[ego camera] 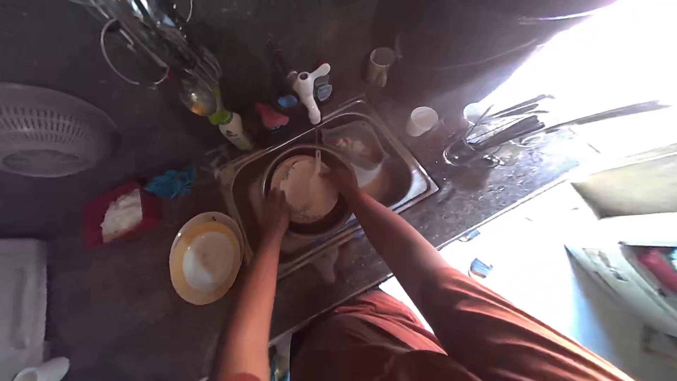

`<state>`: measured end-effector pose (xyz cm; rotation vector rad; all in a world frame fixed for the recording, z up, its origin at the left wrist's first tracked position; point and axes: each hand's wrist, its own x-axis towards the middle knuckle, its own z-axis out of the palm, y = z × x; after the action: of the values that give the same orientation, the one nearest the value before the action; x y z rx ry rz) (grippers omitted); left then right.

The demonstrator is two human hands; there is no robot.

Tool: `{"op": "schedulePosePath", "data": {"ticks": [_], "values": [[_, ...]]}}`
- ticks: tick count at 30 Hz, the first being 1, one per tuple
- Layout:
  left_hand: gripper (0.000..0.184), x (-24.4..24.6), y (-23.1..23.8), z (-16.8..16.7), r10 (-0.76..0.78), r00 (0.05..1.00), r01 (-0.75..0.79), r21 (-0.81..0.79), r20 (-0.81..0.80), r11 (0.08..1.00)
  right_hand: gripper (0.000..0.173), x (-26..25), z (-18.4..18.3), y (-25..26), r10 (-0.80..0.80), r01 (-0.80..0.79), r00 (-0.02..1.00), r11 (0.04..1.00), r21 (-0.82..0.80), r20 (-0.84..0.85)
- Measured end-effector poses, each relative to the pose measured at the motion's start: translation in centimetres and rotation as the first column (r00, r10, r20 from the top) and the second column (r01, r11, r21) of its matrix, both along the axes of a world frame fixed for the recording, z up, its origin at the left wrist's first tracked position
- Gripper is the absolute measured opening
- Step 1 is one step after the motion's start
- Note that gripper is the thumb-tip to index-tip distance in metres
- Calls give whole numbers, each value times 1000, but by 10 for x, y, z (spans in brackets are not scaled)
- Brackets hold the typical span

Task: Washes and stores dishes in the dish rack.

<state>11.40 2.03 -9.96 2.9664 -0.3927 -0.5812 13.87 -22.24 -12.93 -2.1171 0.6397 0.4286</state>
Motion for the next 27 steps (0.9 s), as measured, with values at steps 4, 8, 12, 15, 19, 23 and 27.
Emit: {"op": "schedulePosePath", "data": {"ticks": [4,8,12,15,19,23,27], "values": [[79,9,-25,-43,268,963,-266,-74,18,961,53,-5,0,-13,220,-219,974,976,16,-60],[93,3,-40,-54,200,979,-204,-135,-43,970,46,-26,53,-21,267,-273,958,961,-52,-102],[67,7,-66,-80,300,952,-290,-152,52,945,43,-28,85,-7,188,-189,982,973,-135,-24],[57,16,-62,-83,431,902,-413,-250,20,876,59,-22,62,1,152,-159,983,986,-58,-100],[65,27,-37,-52,524,831,-556,-337,-189,760,62,-19,23,19,81,-83,996,990,110,21],[58,40,-23,5,650,683,-729,-253,-333,636,51,-8,-3,34,-51,40,998,975,217,45],[49,32,-27,59,622,748,-664,-245,-231,707,51,1,-33,39,-128,127,991,890,438,-28]]}}
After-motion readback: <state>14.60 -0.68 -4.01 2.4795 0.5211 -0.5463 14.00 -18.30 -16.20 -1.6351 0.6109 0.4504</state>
